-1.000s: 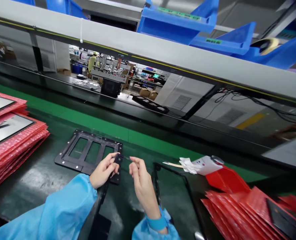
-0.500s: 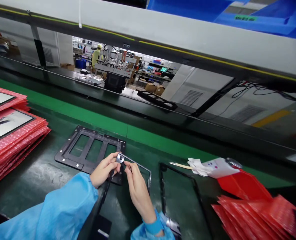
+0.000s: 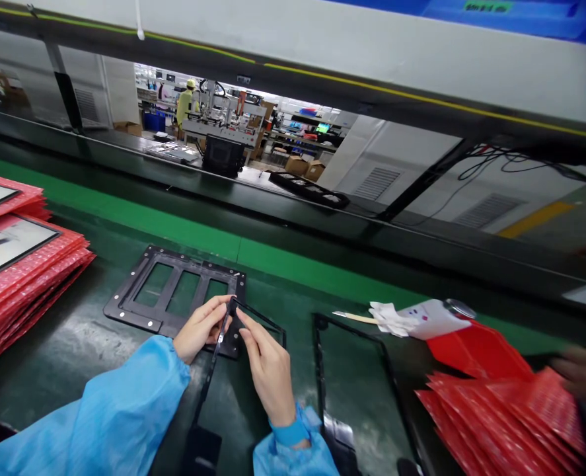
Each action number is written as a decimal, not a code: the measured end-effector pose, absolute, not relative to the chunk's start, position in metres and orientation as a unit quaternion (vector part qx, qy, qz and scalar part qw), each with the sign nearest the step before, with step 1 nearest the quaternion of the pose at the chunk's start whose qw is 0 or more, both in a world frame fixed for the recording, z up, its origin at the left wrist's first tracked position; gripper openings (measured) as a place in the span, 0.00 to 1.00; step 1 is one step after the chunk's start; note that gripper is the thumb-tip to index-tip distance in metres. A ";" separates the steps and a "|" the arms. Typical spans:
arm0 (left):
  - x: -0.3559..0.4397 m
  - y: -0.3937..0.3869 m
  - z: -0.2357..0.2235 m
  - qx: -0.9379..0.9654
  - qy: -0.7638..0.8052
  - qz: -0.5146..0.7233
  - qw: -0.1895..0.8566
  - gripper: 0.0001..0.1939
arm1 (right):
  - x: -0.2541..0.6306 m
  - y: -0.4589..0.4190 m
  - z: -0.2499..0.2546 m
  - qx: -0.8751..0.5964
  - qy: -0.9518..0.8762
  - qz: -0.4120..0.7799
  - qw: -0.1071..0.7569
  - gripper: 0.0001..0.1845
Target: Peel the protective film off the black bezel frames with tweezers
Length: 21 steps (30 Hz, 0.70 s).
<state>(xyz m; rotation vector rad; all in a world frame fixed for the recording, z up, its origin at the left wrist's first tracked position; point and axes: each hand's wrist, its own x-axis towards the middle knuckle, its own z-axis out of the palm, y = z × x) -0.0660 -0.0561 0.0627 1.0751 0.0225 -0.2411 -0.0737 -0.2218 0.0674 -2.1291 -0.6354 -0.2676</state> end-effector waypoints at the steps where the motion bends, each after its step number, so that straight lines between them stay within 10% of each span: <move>1: -0.066 -0.056 0.064 0.513 0.009 -0.114 0.850 0.30 | -0.074 -0.222 0.068 -0.858 -0.247 -0.119 0.434 0.16; 21: -0.062 -0.057 0.060 0.553 -0.053 -0.074 0.828 0.33 | -0.080 -0.220 0.072 -0.848 -0.316 -0.072 0.419 0.07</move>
